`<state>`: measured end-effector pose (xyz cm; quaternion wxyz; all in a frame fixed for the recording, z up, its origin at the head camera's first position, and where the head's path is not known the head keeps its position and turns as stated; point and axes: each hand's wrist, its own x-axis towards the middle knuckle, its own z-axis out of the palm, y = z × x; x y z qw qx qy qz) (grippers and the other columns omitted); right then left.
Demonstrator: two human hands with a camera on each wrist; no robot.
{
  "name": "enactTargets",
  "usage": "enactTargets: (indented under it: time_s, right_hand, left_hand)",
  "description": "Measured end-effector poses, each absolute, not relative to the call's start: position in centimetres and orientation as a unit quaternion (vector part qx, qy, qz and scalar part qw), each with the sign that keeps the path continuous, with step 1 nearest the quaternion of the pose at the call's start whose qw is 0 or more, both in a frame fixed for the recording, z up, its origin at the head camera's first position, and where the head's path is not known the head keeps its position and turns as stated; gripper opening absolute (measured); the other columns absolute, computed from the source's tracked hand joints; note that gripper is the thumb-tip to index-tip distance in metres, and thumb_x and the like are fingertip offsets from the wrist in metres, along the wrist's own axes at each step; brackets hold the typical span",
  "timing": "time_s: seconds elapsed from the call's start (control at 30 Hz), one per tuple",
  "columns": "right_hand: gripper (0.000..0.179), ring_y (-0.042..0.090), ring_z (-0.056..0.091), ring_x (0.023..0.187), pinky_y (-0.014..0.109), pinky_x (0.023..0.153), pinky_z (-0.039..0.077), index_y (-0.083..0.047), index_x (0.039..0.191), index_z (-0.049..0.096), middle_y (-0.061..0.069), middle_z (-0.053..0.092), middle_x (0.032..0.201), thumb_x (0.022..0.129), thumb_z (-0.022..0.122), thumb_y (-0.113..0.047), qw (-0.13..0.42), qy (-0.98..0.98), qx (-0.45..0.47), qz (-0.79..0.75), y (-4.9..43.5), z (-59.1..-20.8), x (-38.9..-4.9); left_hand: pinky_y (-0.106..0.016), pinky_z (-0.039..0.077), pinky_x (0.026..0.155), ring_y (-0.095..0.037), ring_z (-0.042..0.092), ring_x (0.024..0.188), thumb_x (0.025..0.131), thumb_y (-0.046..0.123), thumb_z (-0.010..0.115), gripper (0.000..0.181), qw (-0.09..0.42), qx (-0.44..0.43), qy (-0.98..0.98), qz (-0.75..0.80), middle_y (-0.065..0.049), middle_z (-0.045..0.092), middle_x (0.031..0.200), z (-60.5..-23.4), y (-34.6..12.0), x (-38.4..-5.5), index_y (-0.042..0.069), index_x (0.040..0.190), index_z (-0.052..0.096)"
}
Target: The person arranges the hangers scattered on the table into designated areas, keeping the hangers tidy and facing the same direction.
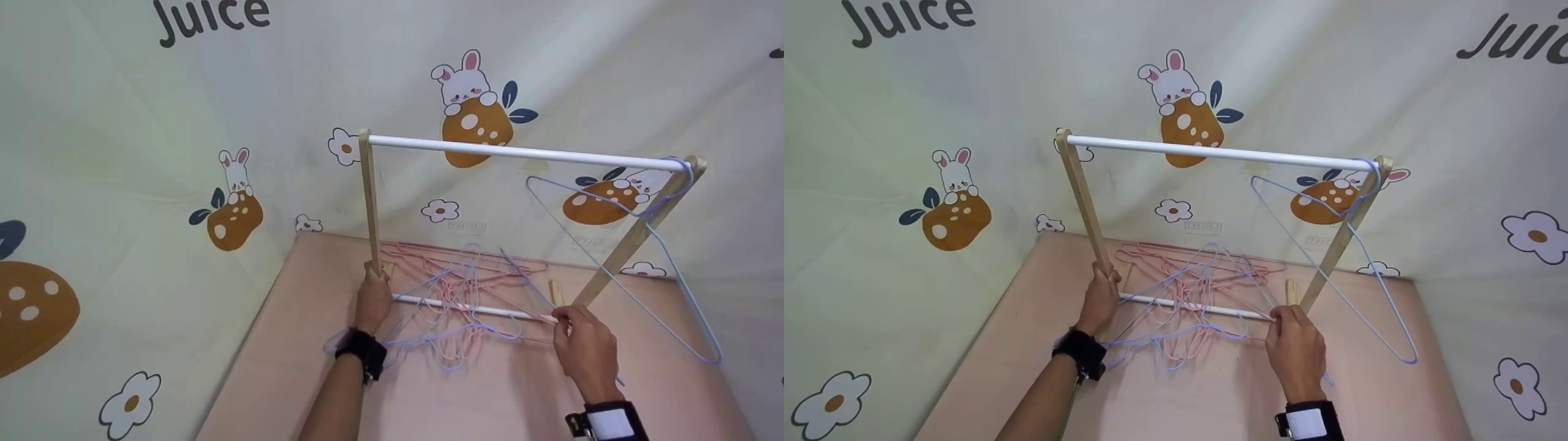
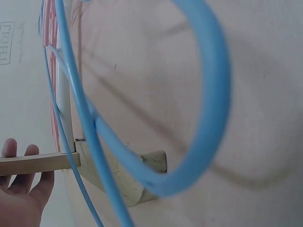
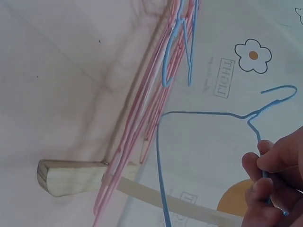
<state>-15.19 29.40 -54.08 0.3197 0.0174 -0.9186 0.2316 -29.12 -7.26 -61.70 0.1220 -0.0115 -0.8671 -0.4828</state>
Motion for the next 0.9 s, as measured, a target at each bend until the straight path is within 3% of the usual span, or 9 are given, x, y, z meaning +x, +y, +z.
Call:
enactTargets:
  time_s: [0.33,0.6,0.9]
  right_hand:
    - [0.011,0.036,0.071,0.069,0.046,0.052,0.049,0.004,0.097,0.074,0.02,0.076,0.093,0.09,0.072,0.012,0.335,-0.92,0.025,0.202,31.5,-52.1,-14.9]
    - [0.014,0.016,0.04,0.051,0.034,0.044,0.028,0.003,0.113,0.067,0.018,0.073,0.084,0.1,0.063,0.006,0.346,-0.919,0.022,0.189,32.6,-51.4,-14.4]
    - [0.018,0.023,0.048,0.048,0.033,0.043,0.028,0.007,0.118,0.07,0.024,0.074,0.084,0.101,0.066,0.003,0.373,-0.914,0.036,0.156,33.1,-49.6,-14.0]
  left_hand:
    - [-0.042,0.055,0.06,-0.025,0.063,0.071,0.117,0.008,0.046,0.021,0.107,0.004,-0.868,-0.485,-0.012,0.063,0.088,-61.6,-7.2,-29.2,0.001,0.137,0.042]
    - [-0.046,0.058,0.061,-0.028,0.065,0.073,0.115,0.001,0.045,0.024,0.135,-0.025,-0.877,-0.461,-0.015,0.063,0.09,-61.8,-7.2,-29.0,-0.003,0.139,0.04]
    - [-0.046,0.058,0.06,-0.029,0.067,0.072,0.115,0.001,0.048,0.027,0.148,-0.024,-0.879,-0.453,-0.018,0.065,0.09,-62.4,-7.3,-29.3,-0.004,0.139,0.039]
